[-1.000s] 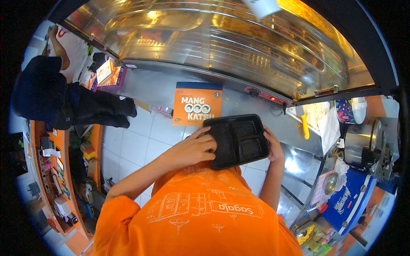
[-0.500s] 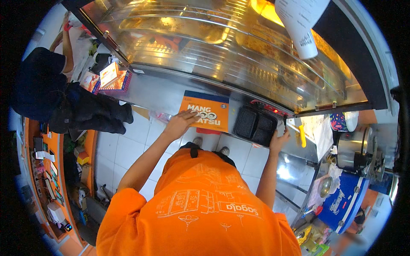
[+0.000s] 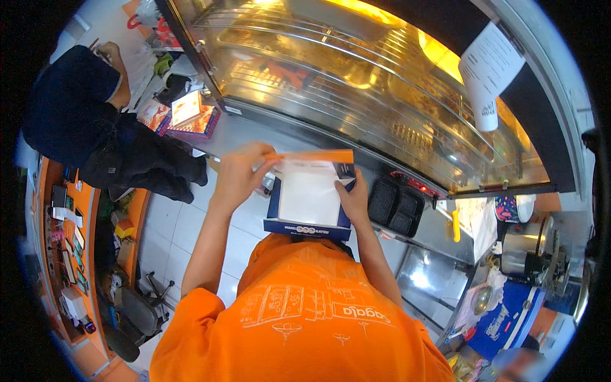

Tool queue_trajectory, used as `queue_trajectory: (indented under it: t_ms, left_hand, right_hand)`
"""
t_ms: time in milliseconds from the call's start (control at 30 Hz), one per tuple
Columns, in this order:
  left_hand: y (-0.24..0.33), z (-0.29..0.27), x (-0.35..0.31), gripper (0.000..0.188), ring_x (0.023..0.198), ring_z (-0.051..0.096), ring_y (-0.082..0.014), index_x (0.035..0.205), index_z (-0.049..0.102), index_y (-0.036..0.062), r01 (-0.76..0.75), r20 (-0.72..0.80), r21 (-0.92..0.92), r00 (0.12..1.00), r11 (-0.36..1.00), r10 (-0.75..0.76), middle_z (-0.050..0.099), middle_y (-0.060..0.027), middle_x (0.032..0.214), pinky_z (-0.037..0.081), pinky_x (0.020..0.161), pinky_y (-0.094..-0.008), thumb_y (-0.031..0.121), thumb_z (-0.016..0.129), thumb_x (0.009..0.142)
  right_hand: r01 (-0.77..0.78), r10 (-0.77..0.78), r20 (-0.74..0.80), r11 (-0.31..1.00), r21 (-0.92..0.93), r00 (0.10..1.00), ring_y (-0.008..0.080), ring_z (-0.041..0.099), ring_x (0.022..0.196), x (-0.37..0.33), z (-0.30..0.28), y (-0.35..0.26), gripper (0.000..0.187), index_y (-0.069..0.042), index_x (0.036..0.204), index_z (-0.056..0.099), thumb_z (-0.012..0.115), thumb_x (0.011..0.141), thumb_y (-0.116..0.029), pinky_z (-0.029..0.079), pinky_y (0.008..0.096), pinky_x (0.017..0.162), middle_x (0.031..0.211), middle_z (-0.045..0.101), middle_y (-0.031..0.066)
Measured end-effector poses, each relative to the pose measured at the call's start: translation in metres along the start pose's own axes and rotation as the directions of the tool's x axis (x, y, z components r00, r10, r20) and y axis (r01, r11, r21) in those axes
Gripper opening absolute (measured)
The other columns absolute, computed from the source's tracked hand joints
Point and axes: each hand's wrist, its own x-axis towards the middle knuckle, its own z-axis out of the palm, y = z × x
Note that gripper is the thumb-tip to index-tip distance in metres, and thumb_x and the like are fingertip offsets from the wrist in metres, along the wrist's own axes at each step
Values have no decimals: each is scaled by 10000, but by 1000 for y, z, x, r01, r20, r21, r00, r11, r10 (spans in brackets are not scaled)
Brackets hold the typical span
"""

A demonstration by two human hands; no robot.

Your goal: The person assembles a bento box by placing fried chicken, sauce, rice, and pickled vegetables into a compartmentalized container. They use a squeeze bottle, rice scoop, and tongs to portion ingredients and then hand the completed box to a coworker.

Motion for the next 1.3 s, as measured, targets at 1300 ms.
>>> queue_trajectory:
  t_ms: [1300]
  left_hand:
    - [-124,164,-42,318,941,603,-464,1092,654,-53,440,-59,-77,894,894,-445,632,-291,985,467,847,-501,201,494,986]
  right_hand:
    - [-288,304,-2,902,322,953,202,571,1135,-113,-168,108,441,-22,1372,493,611,948,-52,444,320,992,1244,607,83]
